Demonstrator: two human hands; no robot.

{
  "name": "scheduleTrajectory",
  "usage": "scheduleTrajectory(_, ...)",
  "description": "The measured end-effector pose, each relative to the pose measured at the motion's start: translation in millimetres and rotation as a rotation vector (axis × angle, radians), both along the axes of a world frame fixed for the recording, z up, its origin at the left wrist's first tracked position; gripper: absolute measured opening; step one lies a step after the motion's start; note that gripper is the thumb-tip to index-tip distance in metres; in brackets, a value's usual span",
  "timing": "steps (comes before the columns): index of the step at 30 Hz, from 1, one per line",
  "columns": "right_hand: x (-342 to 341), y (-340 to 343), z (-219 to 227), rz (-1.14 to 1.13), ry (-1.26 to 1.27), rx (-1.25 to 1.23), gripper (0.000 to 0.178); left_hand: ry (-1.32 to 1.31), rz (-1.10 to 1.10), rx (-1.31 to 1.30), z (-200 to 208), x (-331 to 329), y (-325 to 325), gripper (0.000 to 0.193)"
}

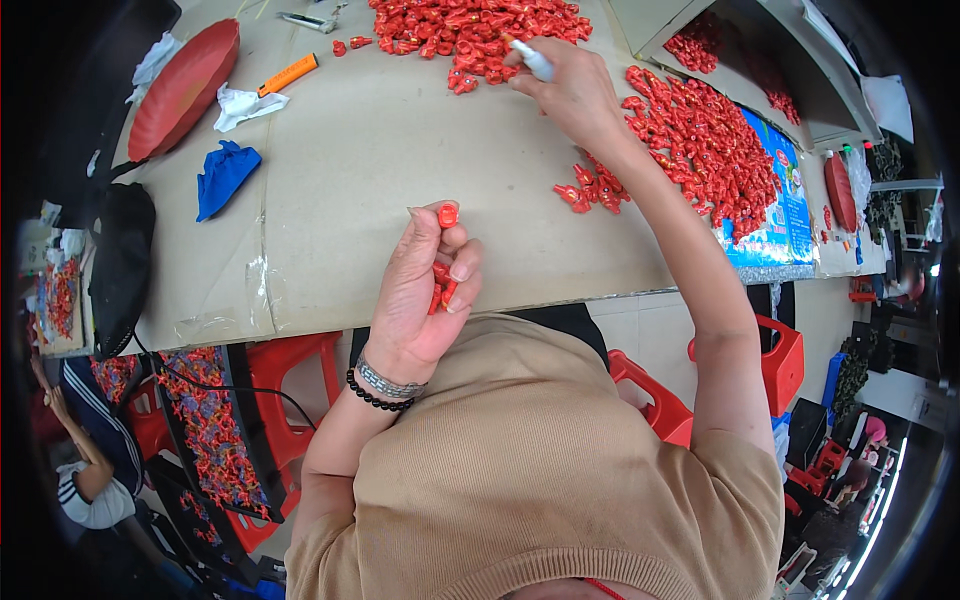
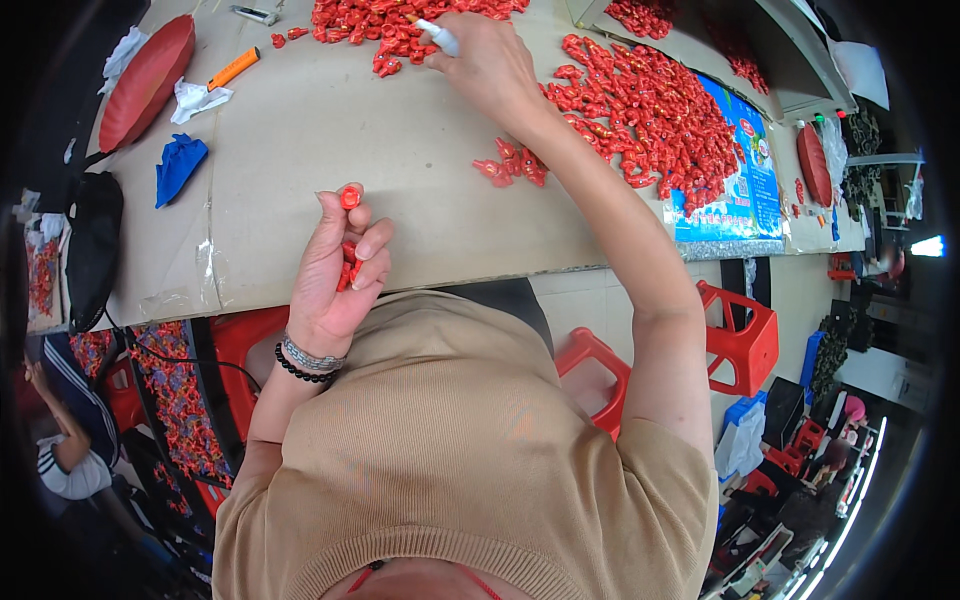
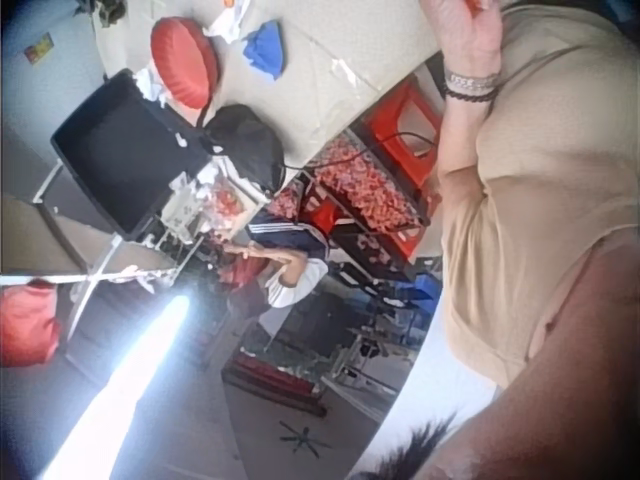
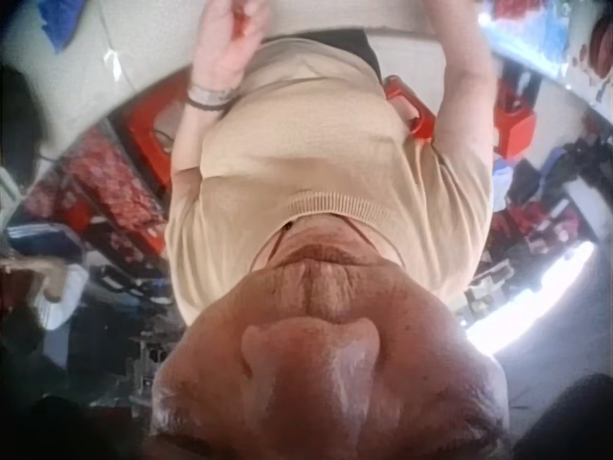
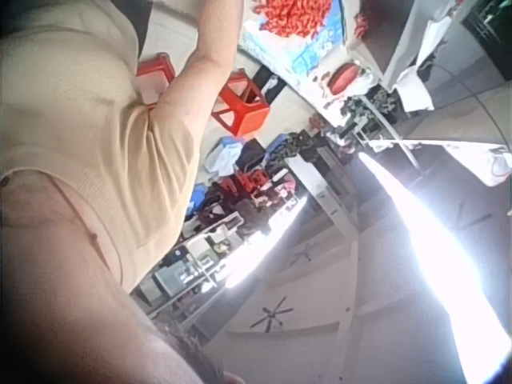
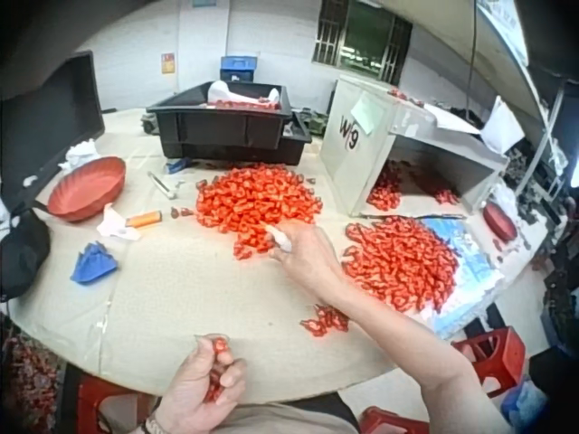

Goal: The recorder is gluing small red plastic components together using a precision applicator bottle.

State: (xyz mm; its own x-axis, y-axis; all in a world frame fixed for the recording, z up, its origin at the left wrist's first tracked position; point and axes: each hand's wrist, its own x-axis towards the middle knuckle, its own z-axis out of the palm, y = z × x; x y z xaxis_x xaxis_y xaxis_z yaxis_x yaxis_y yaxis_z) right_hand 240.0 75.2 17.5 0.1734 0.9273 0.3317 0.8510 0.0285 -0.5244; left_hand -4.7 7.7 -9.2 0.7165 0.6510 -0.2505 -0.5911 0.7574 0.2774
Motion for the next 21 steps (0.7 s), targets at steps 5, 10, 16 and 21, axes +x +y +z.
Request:
scheduleTrajectory(5,-12.3,19.1,-5.0,0.025,-0.334,0.005,0.025,0.020,-0.001,-0.005,-2.4,-4.6,0.1,0.028)
scheduleTrajectory(10,-10.3,13.9,-2.1,0.093,-0.348,-0.050,0.021,0.020,-0.003,0.008,-3.6,-5.5,1.4,0.026)
scheduleTrajectory(16,7.0,-13.1,22.0,-0.004,0.317,-0.168,0.020,0.005,-0.024,0.019,-3.4,-3.6,6.3,0.023)
scheduleTrajectory(21,53.0,-31.7,30.0,-0.195,0.448,0.024,0.014,0.005,-0.032,-0.043,-1.2,-5.1,7.8,0.017)
